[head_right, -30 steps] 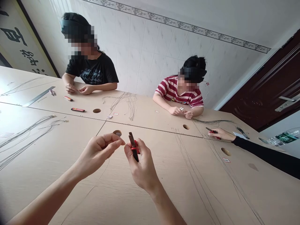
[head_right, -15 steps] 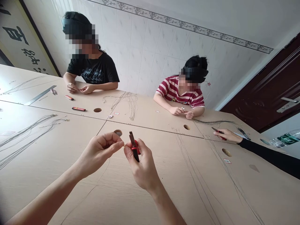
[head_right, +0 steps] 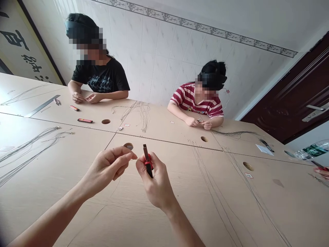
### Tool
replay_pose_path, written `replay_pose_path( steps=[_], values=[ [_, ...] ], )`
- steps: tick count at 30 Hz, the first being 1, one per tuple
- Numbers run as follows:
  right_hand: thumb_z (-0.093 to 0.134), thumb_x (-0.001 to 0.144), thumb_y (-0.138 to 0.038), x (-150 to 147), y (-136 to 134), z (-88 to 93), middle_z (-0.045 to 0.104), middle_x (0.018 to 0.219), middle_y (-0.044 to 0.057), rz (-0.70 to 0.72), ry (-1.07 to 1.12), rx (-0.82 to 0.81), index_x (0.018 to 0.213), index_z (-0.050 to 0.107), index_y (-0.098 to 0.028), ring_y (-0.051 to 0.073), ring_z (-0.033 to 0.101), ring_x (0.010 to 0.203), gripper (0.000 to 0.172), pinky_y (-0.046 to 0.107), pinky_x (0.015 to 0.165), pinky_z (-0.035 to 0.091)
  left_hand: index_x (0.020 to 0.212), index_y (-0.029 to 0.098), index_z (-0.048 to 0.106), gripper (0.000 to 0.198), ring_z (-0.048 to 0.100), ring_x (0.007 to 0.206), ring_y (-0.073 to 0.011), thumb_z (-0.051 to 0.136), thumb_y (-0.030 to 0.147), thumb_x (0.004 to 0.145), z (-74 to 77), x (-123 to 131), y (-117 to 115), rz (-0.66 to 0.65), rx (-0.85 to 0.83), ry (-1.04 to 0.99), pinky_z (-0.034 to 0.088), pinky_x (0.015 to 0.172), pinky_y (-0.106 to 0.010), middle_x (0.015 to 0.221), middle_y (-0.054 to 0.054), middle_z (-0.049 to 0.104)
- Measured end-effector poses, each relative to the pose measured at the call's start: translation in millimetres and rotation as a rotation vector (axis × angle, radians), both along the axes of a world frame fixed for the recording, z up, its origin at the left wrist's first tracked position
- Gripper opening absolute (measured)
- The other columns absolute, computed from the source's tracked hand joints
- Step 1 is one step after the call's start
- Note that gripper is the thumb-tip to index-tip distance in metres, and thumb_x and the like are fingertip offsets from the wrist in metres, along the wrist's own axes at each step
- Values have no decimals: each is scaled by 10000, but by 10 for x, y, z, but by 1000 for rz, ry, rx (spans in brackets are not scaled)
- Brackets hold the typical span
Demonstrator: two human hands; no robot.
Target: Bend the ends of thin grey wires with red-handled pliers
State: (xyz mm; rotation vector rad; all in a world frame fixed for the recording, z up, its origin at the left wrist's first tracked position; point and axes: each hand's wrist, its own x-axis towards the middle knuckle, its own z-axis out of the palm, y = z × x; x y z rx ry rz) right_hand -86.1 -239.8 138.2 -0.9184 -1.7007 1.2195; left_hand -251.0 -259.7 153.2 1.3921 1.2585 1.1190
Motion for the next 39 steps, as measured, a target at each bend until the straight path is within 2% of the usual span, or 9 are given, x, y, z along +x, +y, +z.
replay_pose_path(
  steps=[9,13,18,23,30,36,39],
  values=[
    [528,941,-358,26,10,36,372,650,-50,4,-16,28,755,463,-206,106,328,595,249,257,564,301,783,161,607,253,275,540,-84,528,363,913,-38,-31,8,-33,25,60,219,476,-231,631,36,442],
    [521,944,-365,14,5,35,385,654,-48,20,-21,8,752,461,-209,106,342,598,255,252,571,323,765,163,591,244,287,550,-82,540,351,911,-54,-27,15,-42,45,49,234,478,-221,647,34,454],
    [524,932,-365,-7,17,-38,509,756,-15,-67,-82,49,850,525,-215,130,454,683,170,268,661,406,712,171,532,267,247,497,-68,564,363,895,-31,-11,16,75,77,-7,205,434,-202,583,63,378],
    [511,875,-239,-15,56,-129,598,903,43,-183,-256,131,895,537,-209,186,541,805,45,342,764,453,729,178,540,281,211,472,-68,571,408,887,-29,-19,32,192,83,-23,183,404,-190,537,80,309],
    [483,793,-128,-64,29,-134,609,883,38,-148,-324,132,867,524,-218,212,559,837,124,352,730,466,710,176,556,245,261,481,-73,570,349,883,-72,22,41,269,150,26,231,412,-194,541,68,342],
    [485,793,-122,-95,6,-114,619,894,45,-144,-341,134,859,523,-211,213,560,836,117,364,744,465,721,182,550,207,343,522,-86,552,310,884,-134,69,24,282,177,83,290,446,-200,586,38,460],
    [477,814,-135,-105,1,-118,622,904,53,-152,-358,154,889,539,-210,215,555,836,123,362,733,460,685,188,526,211,312,495,-80,541,285,871,-116,109,-3,278,175,138,270,427,-196,555,50,421]
  ],
)
